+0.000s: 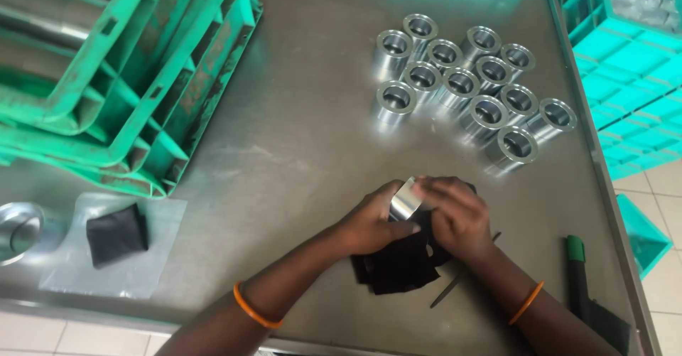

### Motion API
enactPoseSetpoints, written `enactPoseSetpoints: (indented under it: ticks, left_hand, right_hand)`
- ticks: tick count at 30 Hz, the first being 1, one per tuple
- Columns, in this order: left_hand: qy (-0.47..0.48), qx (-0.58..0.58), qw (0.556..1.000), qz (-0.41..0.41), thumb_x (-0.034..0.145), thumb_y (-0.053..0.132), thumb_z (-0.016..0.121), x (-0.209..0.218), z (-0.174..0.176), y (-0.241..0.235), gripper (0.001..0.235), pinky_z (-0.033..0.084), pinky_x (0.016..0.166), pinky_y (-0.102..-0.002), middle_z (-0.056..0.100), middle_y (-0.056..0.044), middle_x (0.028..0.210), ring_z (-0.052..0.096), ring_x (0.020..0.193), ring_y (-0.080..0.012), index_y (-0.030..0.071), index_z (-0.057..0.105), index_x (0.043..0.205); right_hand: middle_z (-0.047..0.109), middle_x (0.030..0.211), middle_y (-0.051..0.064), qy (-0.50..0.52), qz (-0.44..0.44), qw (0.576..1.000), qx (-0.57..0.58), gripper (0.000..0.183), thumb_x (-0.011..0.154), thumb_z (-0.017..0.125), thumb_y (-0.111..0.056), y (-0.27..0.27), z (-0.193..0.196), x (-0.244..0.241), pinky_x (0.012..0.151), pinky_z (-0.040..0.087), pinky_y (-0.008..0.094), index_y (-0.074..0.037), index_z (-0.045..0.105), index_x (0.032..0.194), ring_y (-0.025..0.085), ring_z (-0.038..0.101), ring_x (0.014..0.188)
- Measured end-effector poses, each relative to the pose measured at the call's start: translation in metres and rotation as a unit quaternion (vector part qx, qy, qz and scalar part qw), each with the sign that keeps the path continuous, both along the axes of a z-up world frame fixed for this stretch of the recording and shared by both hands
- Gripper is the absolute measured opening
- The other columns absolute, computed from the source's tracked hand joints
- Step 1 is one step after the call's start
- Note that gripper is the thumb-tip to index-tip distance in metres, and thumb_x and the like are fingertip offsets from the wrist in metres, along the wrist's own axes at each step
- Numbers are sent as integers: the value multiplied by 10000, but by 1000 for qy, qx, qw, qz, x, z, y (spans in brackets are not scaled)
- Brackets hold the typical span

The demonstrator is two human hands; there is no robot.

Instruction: Inspecting and organizing metal bearings at a workbench.

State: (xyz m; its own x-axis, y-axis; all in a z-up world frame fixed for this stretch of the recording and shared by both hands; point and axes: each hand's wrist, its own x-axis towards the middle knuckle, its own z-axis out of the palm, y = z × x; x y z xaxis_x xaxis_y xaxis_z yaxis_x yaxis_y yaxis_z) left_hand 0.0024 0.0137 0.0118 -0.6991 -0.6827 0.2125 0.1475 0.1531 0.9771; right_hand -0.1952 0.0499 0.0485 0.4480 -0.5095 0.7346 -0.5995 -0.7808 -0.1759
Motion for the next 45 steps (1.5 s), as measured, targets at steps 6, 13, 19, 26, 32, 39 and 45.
enactPoseSetpoints:
  ticks: [6,13,19,26,32,39,45]
  left_hand:
    - [-47,-11,997,52,884,210,788,9,45,15,560,545,950,-352,685,-153,1183,679,1095,-213,-1,519,1328]
    - [-62,-120,990,48,983,311,697,15,70,36,572,339,1167,-471,572,-154,1393,480,1348,-343,36,486,1438]
    - [0,-194,979,66,1005,242,711,13,63,38,370,317,1239,-482,625,-151,1304,557,1315,-325,36,595,1290]
    - [70,-112,990,55,983,226,735,14,71,34,236,463,1072,-401,701,-90,1061,645,1081,-221,21,710,1097]
    - [74,196,974,89,1060,277,616,11,52,32,354,534,750,-301,701,-76,827,641,792,-168,-8,716,874]
    - [60,128,988,61,968,163,694,3,74,37,185,568,713,-256,645,-27,922,638,835,-83,-6,633,1012]
    - [32,41,998,-20,983,73,727,9,59,34,231,616,753,-271,697,-51,943,716,846,-118,-27,634,1170]
  right_hand:
    - [699,1188,171,-22,-84,994,65,611,657,554,174,7,35,2,921,570,419,49,687,1240,332,693,1132]
    - [642,1259,114,-173,-5,970,173,536,809,631,111,18,26,-4,1017,561,365,-31,615,1326,250,658,1213]
    - [703,1241,111,-292,99,804,508,350,903,684,-32,15,-19,-18,938,554,333,-8,669,1252,188,680,1108]
    - [674,1207,113,-253,28,867,429,389,915,565,60,24,12,3,969,523,334,-3,603,1296,203,672,1138]
    - [778,967,95,-248,-120,799,535,335,1024,516,27,33,2,18,750,634,336,-54,588,1341,216,796,830]
    - [700,1034,137,-312,48,796,516,353,869,648,97,26,-33,-6,799,574,312,24,590,1210,187,683,945]
    - [718,871,166,-373,46,653,657,243,963,548,-14,24,-20,-8,568,584,395,25,629,1188,255,724,686]
